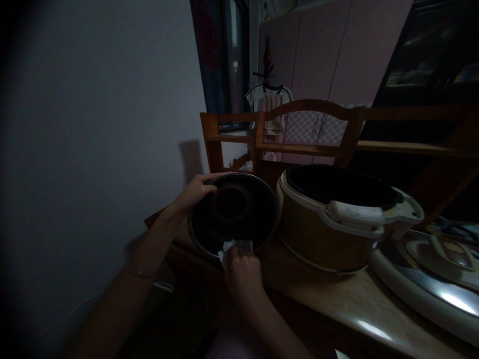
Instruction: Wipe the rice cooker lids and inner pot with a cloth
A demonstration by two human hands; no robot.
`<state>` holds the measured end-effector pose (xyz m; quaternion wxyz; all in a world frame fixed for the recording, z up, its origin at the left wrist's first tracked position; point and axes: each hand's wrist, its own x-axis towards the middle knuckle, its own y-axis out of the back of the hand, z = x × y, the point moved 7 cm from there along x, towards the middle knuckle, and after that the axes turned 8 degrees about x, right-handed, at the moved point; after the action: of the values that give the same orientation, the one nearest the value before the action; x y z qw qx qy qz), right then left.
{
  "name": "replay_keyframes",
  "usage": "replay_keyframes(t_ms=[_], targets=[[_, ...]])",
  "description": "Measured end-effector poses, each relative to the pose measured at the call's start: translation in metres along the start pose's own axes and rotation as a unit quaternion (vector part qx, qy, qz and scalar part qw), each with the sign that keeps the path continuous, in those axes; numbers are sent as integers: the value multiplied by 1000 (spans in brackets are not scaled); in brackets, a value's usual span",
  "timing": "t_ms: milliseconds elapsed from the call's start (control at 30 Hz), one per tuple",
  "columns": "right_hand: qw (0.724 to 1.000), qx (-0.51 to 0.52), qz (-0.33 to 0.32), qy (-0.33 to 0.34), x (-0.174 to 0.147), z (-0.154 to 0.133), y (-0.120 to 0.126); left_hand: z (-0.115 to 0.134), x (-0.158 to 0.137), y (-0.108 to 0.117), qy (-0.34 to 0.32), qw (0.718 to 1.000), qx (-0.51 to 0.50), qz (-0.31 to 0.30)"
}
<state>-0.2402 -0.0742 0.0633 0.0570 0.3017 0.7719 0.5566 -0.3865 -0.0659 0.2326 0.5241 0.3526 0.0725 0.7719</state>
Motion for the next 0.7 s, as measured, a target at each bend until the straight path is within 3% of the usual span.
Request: replay_keyframes(t_ms=[233, 567, 700], targets=[[997, 64, 45, 3, 0, -24, -6, 2, 0, -4, -2, 1000, 10, -7], [984, 154, 88, -1, 8, -36, -5, -9, 0, 5, 13, 1000, 2, 16], [978, 179, 101, 39, 7, -38, -6, -15, 1, 10, 31, 999, -2, 35]])
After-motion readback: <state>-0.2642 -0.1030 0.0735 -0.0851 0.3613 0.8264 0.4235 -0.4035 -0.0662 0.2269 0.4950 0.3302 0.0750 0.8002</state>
